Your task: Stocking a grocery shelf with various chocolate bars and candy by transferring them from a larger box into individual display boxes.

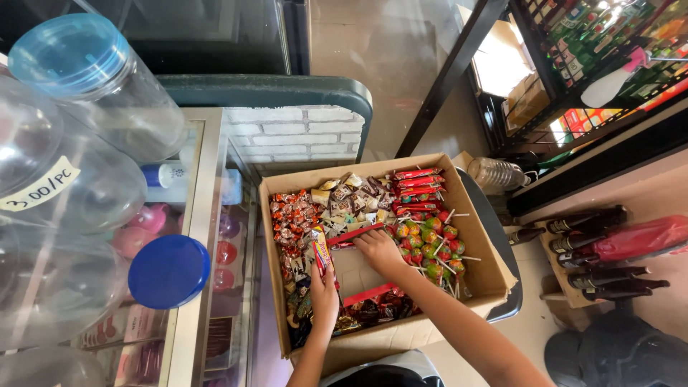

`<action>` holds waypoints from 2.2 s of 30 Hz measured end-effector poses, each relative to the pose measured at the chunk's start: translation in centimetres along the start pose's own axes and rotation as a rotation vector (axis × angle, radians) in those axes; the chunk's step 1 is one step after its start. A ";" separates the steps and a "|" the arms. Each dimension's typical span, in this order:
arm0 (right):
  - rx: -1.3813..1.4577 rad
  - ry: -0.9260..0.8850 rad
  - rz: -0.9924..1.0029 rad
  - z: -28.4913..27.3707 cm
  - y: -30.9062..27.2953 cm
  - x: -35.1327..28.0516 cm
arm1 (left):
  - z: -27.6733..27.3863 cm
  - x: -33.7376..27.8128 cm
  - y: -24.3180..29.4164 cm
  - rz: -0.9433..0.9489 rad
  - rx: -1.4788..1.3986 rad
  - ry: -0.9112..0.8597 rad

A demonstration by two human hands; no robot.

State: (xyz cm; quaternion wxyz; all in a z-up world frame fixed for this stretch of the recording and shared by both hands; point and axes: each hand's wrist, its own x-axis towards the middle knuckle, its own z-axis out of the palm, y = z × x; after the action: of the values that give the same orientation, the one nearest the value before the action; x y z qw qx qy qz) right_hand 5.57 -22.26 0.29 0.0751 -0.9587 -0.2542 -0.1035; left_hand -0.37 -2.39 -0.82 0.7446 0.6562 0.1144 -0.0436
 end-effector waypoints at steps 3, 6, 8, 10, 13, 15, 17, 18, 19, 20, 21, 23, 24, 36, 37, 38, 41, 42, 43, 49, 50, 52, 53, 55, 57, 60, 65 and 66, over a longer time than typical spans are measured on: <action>0.012 0.036 0.019 0.5 0.3 -0.2 | 0.1 -0.1 0.9 0.008 0.080 0.012; -0.017 0.123 0.032 -0.3 -0.2 0.2 | 0.1 -0.2 1.0 0.100 0.286 0.064; -0.184 0.233 0.113 -1.0 -0.4 0.8 | 0.1 -0.2 1.6 0.046 0.389 0.059; -0.171 0.305 0.107 -2.9 -0.5 1.9 | -0.2 0.0 0.9 0.090 0.398 0.063; -0.047 0.200 0.169 -2.8 1.0 2.3 | -0.4 0.1 0.4 0.123 0.429 0.069; 0.062 0.025 0.242 -2.2 2.2 2.2 | -0.3 0.1 0.6 0.113 0.454 0.067; 0.272 -0.111 0.358 -2.2 2.7 2.1 | -0.2 0.1 1.2 0.245 0.568 0.119; 0.270 -0.109 0.359 -1.5 3.3 2.0 | 0.2 0.3 2.2 0.248 0.566 0.117; 0.375 -0.103 0.360 -0.8 3.8 1.9 | 0.5 0.4 3.2 0.284 0.562 0.107; 0.482 -0.100 0.360 0.0 4.3 1.7 | 0.9 0.4 4.2 0.316 0.556 0.098; 0.480 -0.100 0.360 0.2 4.6 1.6 | 1.1 0.9 3.8 0.317 0.554 0.097; 0.537 -0.122 0.312 0.6 4.8 1.2 | 1.5 1.7 3.0 0.634 0.513 0.019; 0.534 -0.117 0.311 0.9 5.3 1.3 | 1.6 2.3 2.8 0.639 0.511 0.019; 0.826 -0.206 0.378 1.1 6.9 0.3 | 0.8 4.9 2.8 0.877 1.301 -0.354; 0.818 -0.219 0.412 1.1 6.8 0.2 | 0.8 5.0 2.8 0.916 1.312 -0.359; 0.808 -0.230 0.445 1.1 6.9 0.1 | 0.9 5.3 2.9 0.959 1.322 -0.363; 0.804 -0.183 0.388 -1.1 5.9 -0.5 | 0.9 5.6 3.7 0.875 1.322 -0.462; 0.804 -0.182 0.391 -2.0 5.6 -0.7 | 1.0 5.9 3.4 0.876 1.321 -0.465; 0.712 -0.171 0.366 -2.9 5.2 -1.0 | 1.0 6.1 3.1 0.914 1.307 -0.459; 0.624 -0.129 0.390 -5.4 2.9 -2.4 | 2.5 6.4 2.5 0.912 1.398 -0.521; 0.626 -0.098 0.411 -5.3 2.5 -2.6 | 2.8 6.2 2.8 0.897 1.422 -0.510; 0.616 -0.103 0.476 -5.4 1.9 -2.6 | 3.2 5.8 5.1 0.953 1.441 -0.466; 0.607 -0.109 0.536 -5.5 1.7 -2.5 | 3.4 5.6 6.3 1.009 1.459 -0.416; 0.607 -0.074 0.550 -4.6 1.9 -2.6 | 3.7 6.1 6.4 1.084 1.456 -0.339; 0.606 -0.041 0.559 -3.8 2.1 -2.6 | 3.6 6.9 5.5 1.158 1.450 -0.256; 0.633 0.020 0.559 -2.7 2.5 -2.4 | 3.2 8.2 3.2 1.000 1.273 -0.340; 0.646 0.050 0.659 -1.7 2.8 -1.8 | 3.0 8.6 2.4 0.715 1.231 -0.365; 0.645 0.051 0.659 -1.4 3.0 -1.6 | 3.0 8.8 2.5 0.716 1.230 -0.365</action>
State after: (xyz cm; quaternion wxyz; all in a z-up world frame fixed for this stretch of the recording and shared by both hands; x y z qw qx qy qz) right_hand 5.48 -25.90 0.99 0.4048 -0.9131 0.0467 -0.0133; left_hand 9.07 -4.23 -0.08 0.2173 0.9350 -0.2779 0.0375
